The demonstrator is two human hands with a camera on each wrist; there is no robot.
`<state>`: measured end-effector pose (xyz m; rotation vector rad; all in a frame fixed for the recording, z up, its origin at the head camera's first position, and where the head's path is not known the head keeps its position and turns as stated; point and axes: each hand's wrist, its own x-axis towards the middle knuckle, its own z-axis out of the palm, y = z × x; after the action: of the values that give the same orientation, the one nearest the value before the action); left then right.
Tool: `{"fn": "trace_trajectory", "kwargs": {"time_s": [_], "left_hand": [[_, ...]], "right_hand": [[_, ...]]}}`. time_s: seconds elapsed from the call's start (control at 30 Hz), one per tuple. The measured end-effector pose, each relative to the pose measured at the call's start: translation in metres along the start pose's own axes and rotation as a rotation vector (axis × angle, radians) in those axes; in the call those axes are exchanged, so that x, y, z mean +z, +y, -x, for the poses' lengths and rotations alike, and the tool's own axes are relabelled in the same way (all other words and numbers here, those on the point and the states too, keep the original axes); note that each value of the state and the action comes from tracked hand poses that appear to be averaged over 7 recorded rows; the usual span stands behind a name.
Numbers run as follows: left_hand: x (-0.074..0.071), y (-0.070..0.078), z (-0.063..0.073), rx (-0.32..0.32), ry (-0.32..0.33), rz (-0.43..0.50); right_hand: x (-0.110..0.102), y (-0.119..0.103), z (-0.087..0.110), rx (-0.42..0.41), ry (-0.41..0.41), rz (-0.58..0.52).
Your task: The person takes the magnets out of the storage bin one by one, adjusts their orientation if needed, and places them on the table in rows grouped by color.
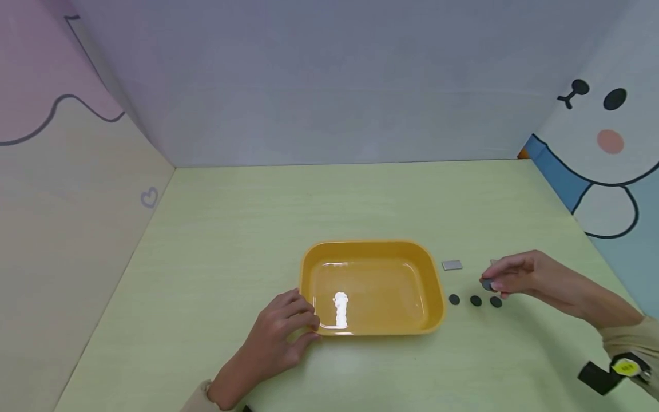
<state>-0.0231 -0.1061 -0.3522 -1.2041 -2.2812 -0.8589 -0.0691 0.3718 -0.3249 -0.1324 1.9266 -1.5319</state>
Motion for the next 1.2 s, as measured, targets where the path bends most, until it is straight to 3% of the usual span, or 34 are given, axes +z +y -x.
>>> {"fn": "trace_trajectory", "kwargs": {"time_s": [0.13, 0.43, 0.7, 0.93, 1.2], "left_hand": [[0.000, 0.000, 0.000, 0.007, 0.001, -0.004], [0.000, -0.001, 0.000, 0.006, -0.002, -0.014], [0.000, 0.000, 0.000, -0.015, -0.018, -0.013], [-0.002, 0.002, -0.001, -0.038, -0.033, -0.021], [-0.002, 0.003, -0.001, -0.048, -0.040, -0.023]], "right_hand": [[-0.005, 0.006, 0.004, -0.013, -0.024, -0.024], [-0.011, 0.019, 0.007, 0.110, 0.061, 0.025], [-0.025, 0.033, 0.012, 0.060, 0.051, -0.018], [-0.029, 0.046, 0.012, 0.145, 0.135, 0.099], [-0.036, 0.063, 0.014, 0.137, 0.128, 0.117]]}}
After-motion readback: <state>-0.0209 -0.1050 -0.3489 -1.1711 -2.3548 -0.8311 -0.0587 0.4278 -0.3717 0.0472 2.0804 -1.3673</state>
